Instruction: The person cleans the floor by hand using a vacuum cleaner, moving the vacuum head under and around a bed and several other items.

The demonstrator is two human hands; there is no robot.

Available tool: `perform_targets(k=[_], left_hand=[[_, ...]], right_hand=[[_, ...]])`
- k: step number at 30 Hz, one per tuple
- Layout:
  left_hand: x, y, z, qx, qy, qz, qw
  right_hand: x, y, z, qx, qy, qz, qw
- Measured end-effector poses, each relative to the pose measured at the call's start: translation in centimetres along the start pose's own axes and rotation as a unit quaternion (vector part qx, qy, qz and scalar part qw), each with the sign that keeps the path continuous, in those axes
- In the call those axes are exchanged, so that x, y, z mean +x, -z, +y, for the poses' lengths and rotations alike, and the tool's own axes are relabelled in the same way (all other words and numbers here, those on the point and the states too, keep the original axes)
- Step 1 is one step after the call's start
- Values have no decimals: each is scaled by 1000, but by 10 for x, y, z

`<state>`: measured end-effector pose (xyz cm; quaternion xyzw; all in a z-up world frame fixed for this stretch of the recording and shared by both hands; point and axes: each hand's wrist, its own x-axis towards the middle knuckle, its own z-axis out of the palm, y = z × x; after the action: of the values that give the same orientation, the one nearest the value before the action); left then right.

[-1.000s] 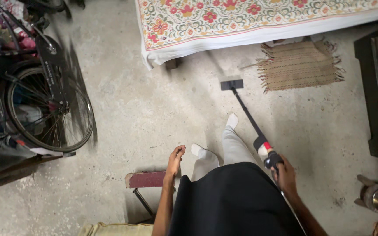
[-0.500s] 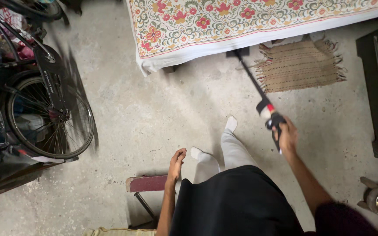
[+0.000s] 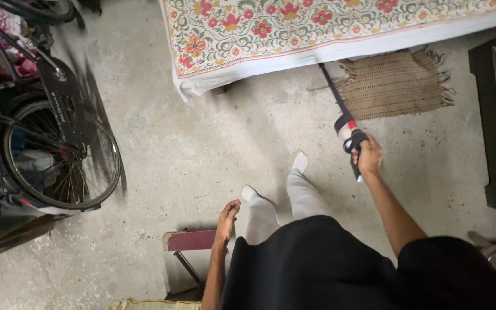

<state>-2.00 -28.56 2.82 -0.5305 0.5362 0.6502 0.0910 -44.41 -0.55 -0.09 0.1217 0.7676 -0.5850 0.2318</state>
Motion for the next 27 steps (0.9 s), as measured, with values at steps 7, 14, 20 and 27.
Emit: perform_targets(k=[7,14,20,27], left_hand=[[18,32,14,68,-43,-51,995],[25,64,12,79,-58,-85,992],[26,63,14,80,-53,-90,991],[24,33,18,65,-31,-56,996]], right_hand=[[-172,9,9,-111,-22,30,993],[-306,28,60,-50,-68,48,995],[-288,26,48,20,-80,78,994],[-123,16,-16,-10,21,78,997]])
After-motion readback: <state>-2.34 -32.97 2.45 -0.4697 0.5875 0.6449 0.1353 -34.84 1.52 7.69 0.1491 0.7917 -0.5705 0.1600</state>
